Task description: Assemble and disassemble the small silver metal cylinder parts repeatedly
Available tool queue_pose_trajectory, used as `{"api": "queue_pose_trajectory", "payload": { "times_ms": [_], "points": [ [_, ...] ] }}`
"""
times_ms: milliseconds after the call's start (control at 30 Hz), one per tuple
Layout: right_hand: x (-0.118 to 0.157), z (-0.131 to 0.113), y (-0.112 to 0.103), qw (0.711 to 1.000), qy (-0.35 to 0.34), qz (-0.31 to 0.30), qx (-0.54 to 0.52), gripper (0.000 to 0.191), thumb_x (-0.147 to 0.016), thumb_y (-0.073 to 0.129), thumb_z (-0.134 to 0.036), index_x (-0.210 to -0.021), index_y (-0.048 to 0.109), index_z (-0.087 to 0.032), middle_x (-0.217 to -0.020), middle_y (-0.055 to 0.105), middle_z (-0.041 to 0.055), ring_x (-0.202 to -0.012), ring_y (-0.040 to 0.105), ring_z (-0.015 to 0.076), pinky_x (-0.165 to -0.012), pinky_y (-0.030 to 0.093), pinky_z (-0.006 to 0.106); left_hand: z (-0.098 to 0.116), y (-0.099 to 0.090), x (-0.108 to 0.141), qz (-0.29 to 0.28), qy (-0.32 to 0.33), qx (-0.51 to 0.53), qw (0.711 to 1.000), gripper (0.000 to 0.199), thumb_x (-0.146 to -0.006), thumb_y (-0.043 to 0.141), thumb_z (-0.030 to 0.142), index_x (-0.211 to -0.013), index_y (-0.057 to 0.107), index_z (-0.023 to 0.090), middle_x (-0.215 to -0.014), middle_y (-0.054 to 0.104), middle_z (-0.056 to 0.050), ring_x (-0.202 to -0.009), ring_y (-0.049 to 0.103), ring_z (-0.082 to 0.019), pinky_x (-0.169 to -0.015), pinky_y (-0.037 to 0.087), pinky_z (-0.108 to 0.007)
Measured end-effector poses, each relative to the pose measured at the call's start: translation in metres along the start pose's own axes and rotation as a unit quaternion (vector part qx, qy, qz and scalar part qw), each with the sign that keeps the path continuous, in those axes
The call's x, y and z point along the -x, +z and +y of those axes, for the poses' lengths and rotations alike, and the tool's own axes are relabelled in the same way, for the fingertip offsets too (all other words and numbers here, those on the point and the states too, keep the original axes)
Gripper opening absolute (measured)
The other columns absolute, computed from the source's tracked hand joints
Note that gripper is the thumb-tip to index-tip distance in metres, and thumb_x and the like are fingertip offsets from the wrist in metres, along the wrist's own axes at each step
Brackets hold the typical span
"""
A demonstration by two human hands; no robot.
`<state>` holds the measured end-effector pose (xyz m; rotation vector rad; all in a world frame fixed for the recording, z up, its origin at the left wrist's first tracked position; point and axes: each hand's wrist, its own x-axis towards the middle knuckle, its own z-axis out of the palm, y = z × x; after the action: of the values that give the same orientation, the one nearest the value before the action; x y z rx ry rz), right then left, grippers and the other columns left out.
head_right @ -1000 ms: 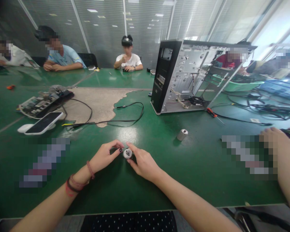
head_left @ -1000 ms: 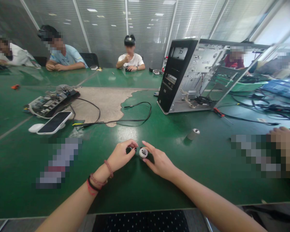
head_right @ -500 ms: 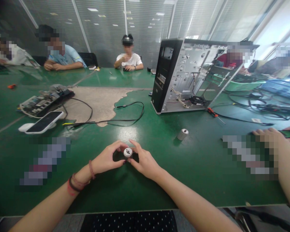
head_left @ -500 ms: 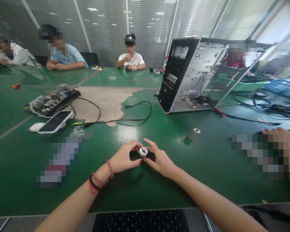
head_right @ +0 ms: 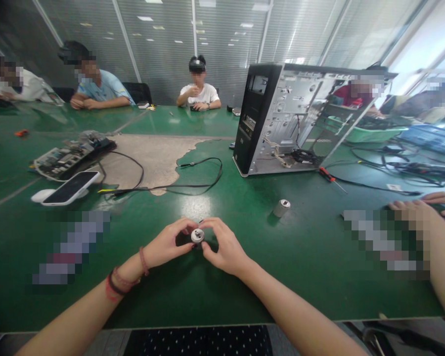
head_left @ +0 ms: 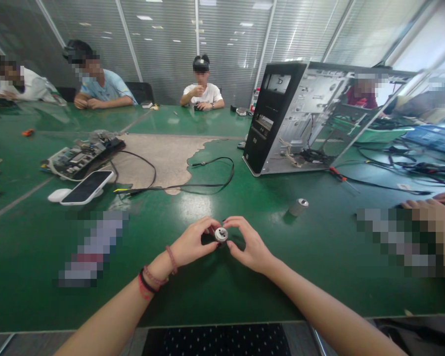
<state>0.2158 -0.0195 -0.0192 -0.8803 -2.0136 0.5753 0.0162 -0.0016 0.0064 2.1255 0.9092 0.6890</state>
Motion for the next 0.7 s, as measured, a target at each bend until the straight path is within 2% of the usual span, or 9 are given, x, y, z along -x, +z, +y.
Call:
{"api": "queue_pose_trajectory", "payload": {
  "times_ms": [100, 200, 700],
  "points": [
    [-0.0041, -0.0034, 0.0034, 0.999, 0.009, 0.031, -0.008, 0.018, -0.083, 0.052, -0.017, -0.100, 0.054, -0.021, -0.100, 0.057, 0.0074, -0.101, 0.054, 0.0200, -0.088, 0.045, 0.037, 0.0001, 0.0009, 0.0000, 0.000, -0.004, -0.004, 1.000, 0.025, -0.076, 0.060, 0.016, -0.100, 0.055, 0.019, -0.093, 0.058, -0.002, -0.084, 0.055, -0.016, -0.077, 0.046, -0.029],
    [-0.0072, -0.0050, 0.0075, 0.999, 0.014, 0.044, -0.010, 0.012, -0.085, 0.052, -0.019, -0.096, 0.057, -0.021, -0.096, 0.056, 0.0066, -0.096, 0.055, 0.0191, -0.086, 0.045, 0.035, 0.0002, 0.0015, -0.0005, -0.001, -0.006, -0.009, 1.000, 0.024, -0.076, 0.059, 0.016, -0.099, 0.055, 0.018, -0.093, 0.058, -0.002, -0.084, 0.055, -0.016, -0.076, 0.046, -0.029],
    [-0.0084, -0.0111, 0.0081, 0.997, 0.044, 0.053, -0.021, 0.012, -0.085, 0.052, -0.020, -0.092, 0.061, -0.022, -0.092, 0.056, 0.0057, -0.091, 0.056, 0.0194, -0.083, 0.046, 0.035, 0.0008, 0.0039, -0.0004, 0.005, -0.002, -0.006, 1.000, 0.023, -0.076, 0.058, 0.013, -0.098, 0.055, 0.018, -0.092, 0.058, -0.002, -0.083, 0.055, -0.016, -0.076, 0.046, -0.028]
  ]
}}
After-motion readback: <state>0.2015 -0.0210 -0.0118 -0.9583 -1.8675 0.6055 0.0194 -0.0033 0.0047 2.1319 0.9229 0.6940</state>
